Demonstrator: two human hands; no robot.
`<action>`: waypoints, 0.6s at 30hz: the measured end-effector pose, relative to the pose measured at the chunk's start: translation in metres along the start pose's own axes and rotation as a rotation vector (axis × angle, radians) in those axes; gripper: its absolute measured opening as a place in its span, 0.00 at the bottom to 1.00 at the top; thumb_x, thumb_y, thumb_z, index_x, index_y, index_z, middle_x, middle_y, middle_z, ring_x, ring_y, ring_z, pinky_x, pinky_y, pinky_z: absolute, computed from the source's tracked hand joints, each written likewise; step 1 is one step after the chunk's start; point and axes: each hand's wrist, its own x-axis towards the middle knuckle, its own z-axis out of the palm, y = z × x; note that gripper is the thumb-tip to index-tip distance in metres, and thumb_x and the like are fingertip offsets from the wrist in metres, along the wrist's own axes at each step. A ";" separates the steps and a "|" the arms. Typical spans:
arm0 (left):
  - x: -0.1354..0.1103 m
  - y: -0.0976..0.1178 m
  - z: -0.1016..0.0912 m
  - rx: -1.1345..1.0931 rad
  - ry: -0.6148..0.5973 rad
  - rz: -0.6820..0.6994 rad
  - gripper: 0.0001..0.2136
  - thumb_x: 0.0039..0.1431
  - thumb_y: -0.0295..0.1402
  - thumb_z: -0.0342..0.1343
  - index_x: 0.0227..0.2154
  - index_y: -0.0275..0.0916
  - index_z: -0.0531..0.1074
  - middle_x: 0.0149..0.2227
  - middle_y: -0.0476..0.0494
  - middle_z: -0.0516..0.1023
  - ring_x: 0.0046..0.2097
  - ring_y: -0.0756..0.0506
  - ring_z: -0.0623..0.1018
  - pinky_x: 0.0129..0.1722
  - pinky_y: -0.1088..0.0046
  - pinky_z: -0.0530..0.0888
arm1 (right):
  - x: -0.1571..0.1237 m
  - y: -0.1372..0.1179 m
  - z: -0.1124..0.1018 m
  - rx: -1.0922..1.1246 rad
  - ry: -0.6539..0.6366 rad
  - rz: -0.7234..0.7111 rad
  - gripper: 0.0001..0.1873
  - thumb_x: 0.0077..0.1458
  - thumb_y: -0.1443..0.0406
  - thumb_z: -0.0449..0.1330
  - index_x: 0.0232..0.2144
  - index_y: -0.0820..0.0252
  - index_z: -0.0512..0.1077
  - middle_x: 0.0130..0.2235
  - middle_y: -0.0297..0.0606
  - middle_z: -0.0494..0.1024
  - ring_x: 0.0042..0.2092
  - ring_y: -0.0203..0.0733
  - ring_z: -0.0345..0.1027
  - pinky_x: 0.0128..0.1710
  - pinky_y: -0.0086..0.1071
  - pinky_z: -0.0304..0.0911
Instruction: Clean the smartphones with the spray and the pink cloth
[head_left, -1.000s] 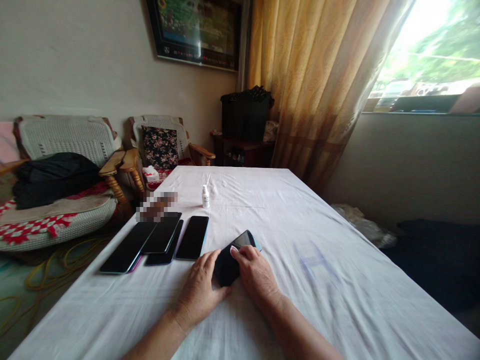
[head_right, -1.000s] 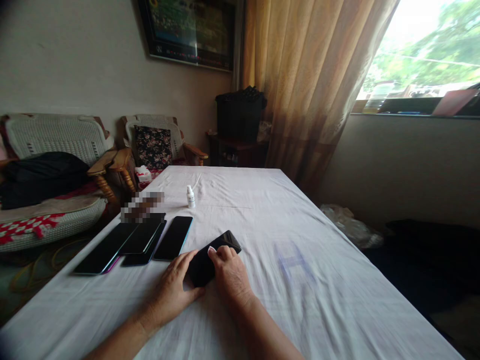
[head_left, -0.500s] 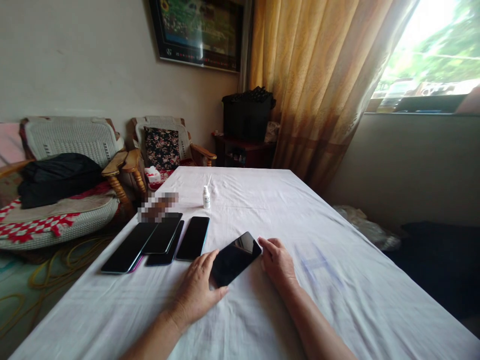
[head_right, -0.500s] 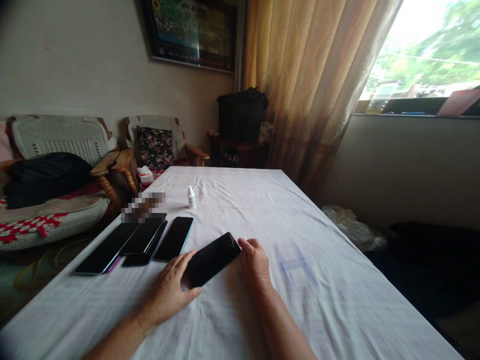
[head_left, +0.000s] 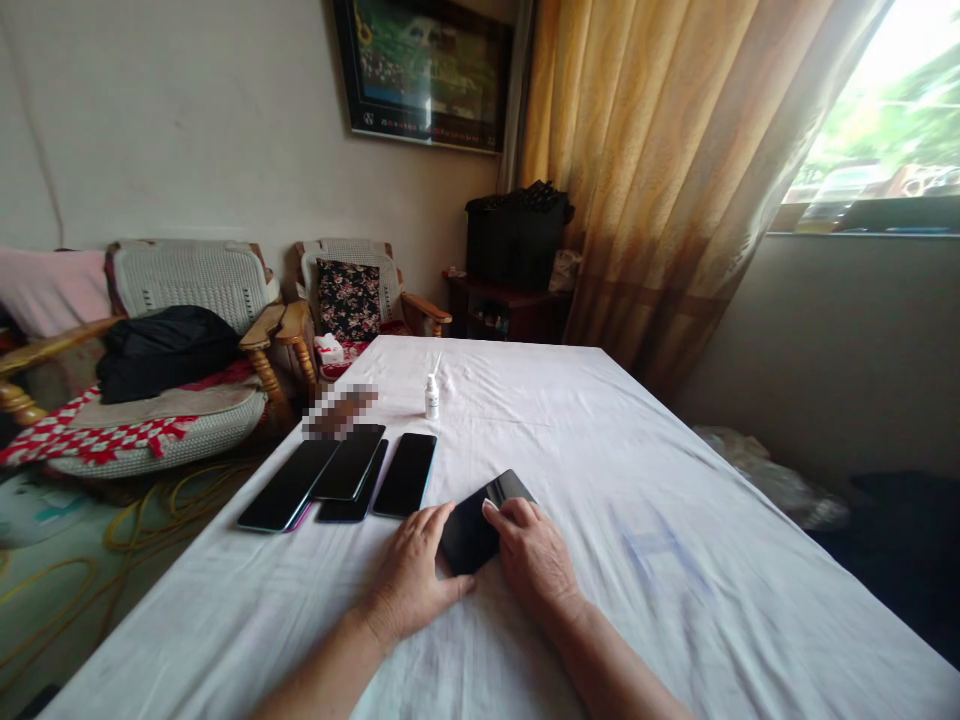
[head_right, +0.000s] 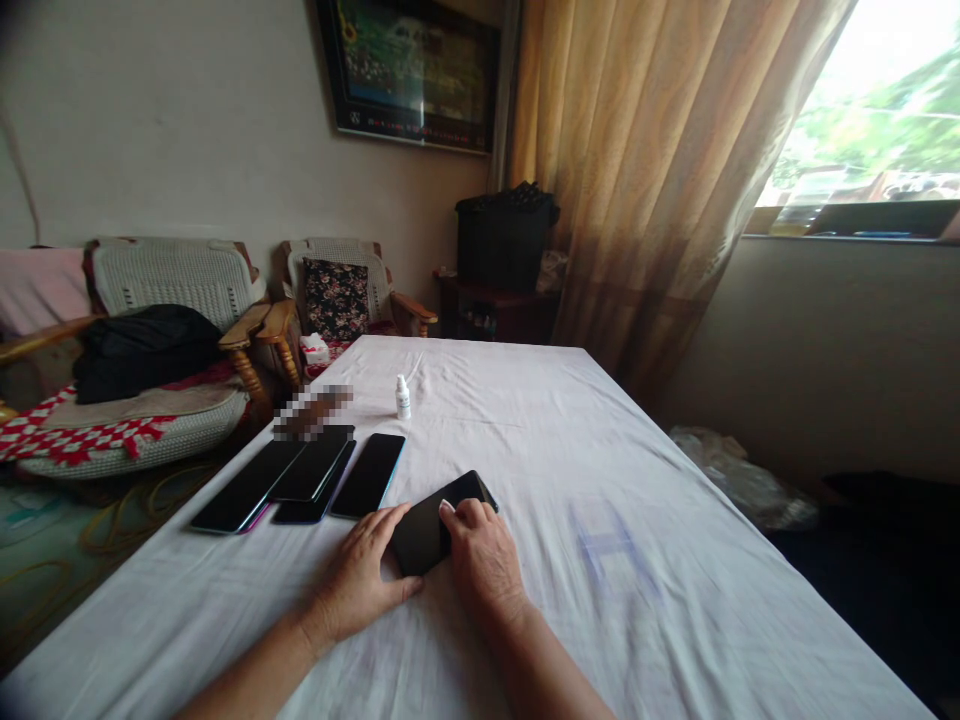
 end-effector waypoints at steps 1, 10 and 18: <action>0.000 0.000 0.000 0.000 -0.001 -0.001 0.36 0.41 0.30 0.66 0.57 0.39 0.63 0.55 0.35 0.72 0.56 0.34 0.72 0.57 0.51 0.68 | -0.001 -0.005 -0.001 0.000 -0.003 -0.034 0.24 0.58 0.75 0.53 0.53 0.53 0.73 0.41 0.41 0.76 0.40 0.43 0.69 0.41 0.32 0.65; -0.003 -0.002 0.001 0.017 0.010 0.015 0.37 0.41 0.30 0.65 0.58 0.40 0.62 0.55 0.37 0.73 0.56 0.35 0.72 0.56 0.51 0.70 | -0.002 0.008 0.002 0.083 0.090 -0.019 0.23 0.57 0.75 0.50 0.50 0.55 0.75 0.39 0.42 0.76 0.38 0.42 0.70 0.38 0.32 0.67; -0.011 -0.006 0.003 0.052 0.004 0.027 0.39 0.42 0.30 0.64 0.61 0.43 0.58 0.58 0.38 0.71 0.57 0.34 0.71 0.56 0.52 0.70 | -0.004 0.066 0.008 0.241 0.281 0.290 0.21 0.59 0.66 0.47 0.43 0.56 0.79 0.38 0.42 0.77 0.35 0.42 0.73 0.32 0.31 0.66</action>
